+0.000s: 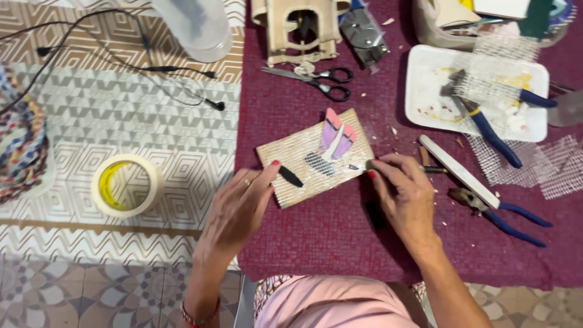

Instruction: Assembling a small decorative craft item using a file, scissors, and pliers

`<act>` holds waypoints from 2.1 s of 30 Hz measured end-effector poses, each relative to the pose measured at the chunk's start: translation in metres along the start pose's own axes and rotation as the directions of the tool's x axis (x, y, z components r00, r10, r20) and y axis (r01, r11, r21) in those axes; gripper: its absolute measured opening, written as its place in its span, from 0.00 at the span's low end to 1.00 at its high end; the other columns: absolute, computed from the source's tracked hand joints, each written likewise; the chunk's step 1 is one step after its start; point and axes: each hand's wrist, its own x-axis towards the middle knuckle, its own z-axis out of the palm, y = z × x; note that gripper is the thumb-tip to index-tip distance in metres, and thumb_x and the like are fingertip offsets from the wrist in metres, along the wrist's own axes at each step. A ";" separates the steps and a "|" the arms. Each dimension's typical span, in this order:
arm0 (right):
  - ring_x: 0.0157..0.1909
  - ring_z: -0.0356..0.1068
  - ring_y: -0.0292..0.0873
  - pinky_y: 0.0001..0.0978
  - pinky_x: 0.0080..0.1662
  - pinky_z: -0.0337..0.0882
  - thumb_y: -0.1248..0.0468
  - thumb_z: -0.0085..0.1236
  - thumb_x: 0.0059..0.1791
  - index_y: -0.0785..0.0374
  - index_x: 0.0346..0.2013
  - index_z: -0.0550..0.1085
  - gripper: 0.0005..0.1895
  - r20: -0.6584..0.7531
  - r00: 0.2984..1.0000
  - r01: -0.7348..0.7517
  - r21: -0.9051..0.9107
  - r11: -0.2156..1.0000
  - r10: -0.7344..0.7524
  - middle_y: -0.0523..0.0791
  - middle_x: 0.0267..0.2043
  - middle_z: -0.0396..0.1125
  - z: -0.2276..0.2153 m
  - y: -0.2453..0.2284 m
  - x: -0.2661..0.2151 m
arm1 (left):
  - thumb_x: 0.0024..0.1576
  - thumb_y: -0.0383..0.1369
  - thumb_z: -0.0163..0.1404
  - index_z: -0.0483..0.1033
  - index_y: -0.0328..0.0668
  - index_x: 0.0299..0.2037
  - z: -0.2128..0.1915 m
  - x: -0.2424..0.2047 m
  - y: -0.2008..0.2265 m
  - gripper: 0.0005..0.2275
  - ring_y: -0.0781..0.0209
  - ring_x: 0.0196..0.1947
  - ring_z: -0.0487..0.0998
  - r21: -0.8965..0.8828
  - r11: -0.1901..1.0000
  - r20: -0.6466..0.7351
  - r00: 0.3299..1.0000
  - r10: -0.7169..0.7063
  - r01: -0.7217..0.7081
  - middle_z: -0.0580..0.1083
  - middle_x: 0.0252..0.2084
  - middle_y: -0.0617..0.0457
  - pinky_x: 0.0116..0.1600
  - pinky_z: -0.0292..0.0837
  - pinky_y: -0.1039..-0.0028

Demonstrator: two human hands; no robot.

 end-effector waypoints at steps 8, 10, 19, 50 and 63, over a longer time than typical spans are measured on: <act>0.49 0.71 0.49 0.40 0.54 0.68 0.69 0.66 0.51 0.62 0.46 0.81 0.08 0.038 0.989 0.138 0.053 0.989 -0.140 0.50 0.50 0.70 0.010 -0.010 0.009 | 0.62 0.24 0.53 0.68 0.34 0.58 0.007 -0.011 0.042 0.15 0.50 0.44 0.78 -0.106 0.978 -0.063 0.981 -0.185 0.177 0.77 0.55 0.52 0.53 0.75 0.64; 0.48 0.72 0.50 0.41 0.51 0.71 0.68 0.67 0.50 0.60 0.43 0.82 0.07 0.005 0.991 0.133 0.076 0.988 -0.134 0.49 0.48 0.72 0.018 -0.006 0.009 | 0.59 0.23 0.55 0.66 0.31 0.63 0.017 -0.016 0.038 0.21 0.52 0.44 0.79 -0.117 0.978 -0.142 0.972 -0.188 0.172 0.79 0.49 0.53 0.52 0.77 0.65; 0.44 0.75 0.51 0.41 0.46 0.75 0.71 0.66 0.47 0.61 0.39 0.83 0.06 -0.044 0.989 0.145 0.154 0.977 -0.140 0.48 0.43 0.75 0.031 -0.047 -0.010 | 0.56 0.20 0.55 0.65 0.28 0.66 0.012 -0.009 0.047 0.26 0.51 0.42 0.80 -0.148 0.984 -0.240 0.961 -0.137 0.103 0.82 0.44 0.53 0.48 0.80 0.66; 0.40 0.77 0.49 0.38 0.40 0.77 0.67 0.69 0.46 0.62 0.35 0.82 0.04 -0.077 0.972 0.225 0.043 0.973 -0.221 0.45 0.38 0.75 0.059 -0.076 -0.012 | 0.55 0.19 0.56 0.71 0.31 0.62 0.011 -0.008 0.045 0.22 0.51 0.43 0.80 -0.194 0.973 -0.197 0.967 -0.163 0.124 0.82 0.43 0.52 0.49 0.81 0.65; 0.43 0.76 0.55 0.46 0.45 0.76 0.67 0.67 0.48 0.66 0.45 0.80 0.12 0.019 1.000 -0.015 0.050 0.999 0.014 0.51 0.45 0.72 0.021 -0.059 -0.009 | 0.62 0.25 0.52 0.81 0.34 0.51 -0.010 0.036 0.005 0.10 0.52 0.43 0.78 -0.216 0.804 -0.029 0.820 -0.572 0.554 0.74 0.45 0.44 0.45 0.77 0.61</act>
